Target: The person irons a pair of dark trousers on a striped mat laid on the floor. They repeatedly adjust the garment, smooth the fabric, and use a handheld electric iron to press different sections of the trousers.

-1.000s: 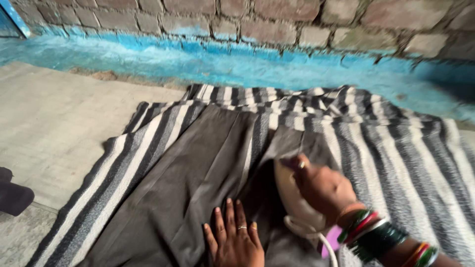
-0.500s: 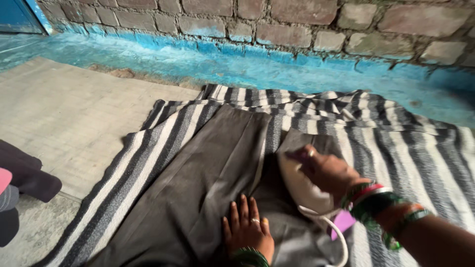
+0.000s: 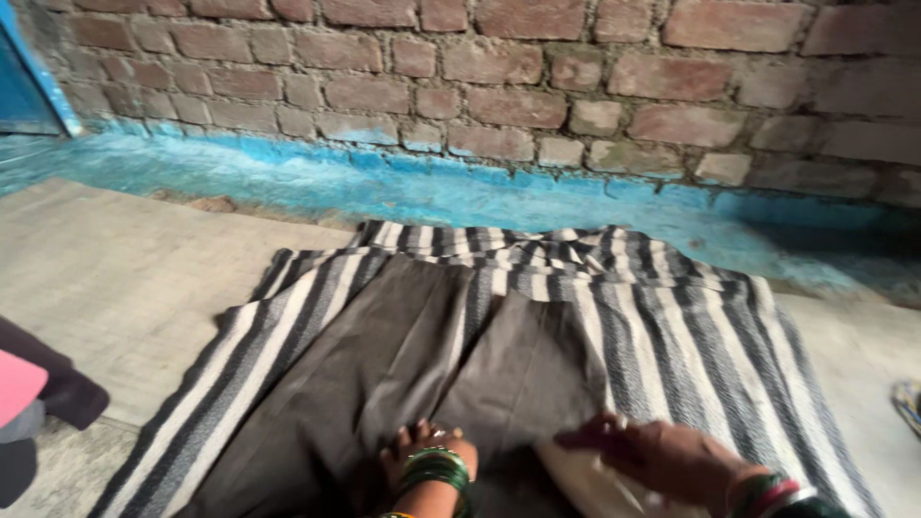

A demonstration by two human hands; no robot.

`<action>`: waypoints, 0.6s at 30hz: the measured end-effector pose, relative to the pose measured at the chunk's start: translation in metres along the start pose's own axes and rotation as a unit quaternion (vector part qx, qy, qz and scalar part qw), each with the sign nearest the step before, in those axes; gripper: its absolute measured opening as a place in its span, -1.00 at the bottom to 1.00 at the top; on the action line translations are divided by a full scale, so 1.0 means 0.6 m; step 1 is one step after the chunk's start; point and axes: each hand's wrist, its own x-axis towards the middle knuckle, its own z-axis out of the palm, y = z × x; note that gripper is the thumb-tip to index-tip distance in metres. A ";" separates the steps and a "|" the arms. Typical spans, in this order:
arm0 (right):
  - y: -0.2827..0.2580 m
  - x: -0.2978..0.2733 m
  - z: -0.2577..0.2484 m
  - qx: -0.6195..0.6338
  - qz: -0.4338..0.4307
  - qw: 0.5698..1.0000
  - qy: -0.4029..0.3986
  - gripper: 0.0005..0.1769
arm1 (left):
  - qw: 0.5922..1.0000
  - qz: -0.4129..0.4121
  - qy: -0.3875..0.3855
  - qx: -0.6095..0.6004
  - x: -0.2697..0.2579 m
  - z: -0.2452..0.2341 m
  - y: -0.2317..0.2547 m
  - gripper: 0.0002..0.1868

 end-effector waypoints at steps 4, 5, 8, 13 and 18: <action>0.091 -0.004 -0.033 -0.047 0.366 0.918 0.145 -0.37 | 0.979 0.168 0.111 -0.044 -0.027 0.035 0.130 -0.52; 0.123 0.001 -0.047 0.013 0.377 0.900 0.218 -0.41 | 0.971 0.205 0.113 -0.050 -0.033 0.044 0.168 -0.53; 0.213 0.014 -0.067 0.178 0.268 0.848 0.420 -0.45 | 0.947 0.256 0.125 -0.152 -0.045 0.058 0.266 -0.43; 0.297 -0.026 -0.015 0.232 0.400 0.777 0.427 -0.43 | 0.937 0.274 0.089 -0.197 -0.069 0.080 0.321 -0.43; 0.319 -0.090 0.041 0.200 0.476 0.783 0.346 -0.50 | 0.942 0.279 0.026 -0.186 -0.086 0.096 0.340 -0.39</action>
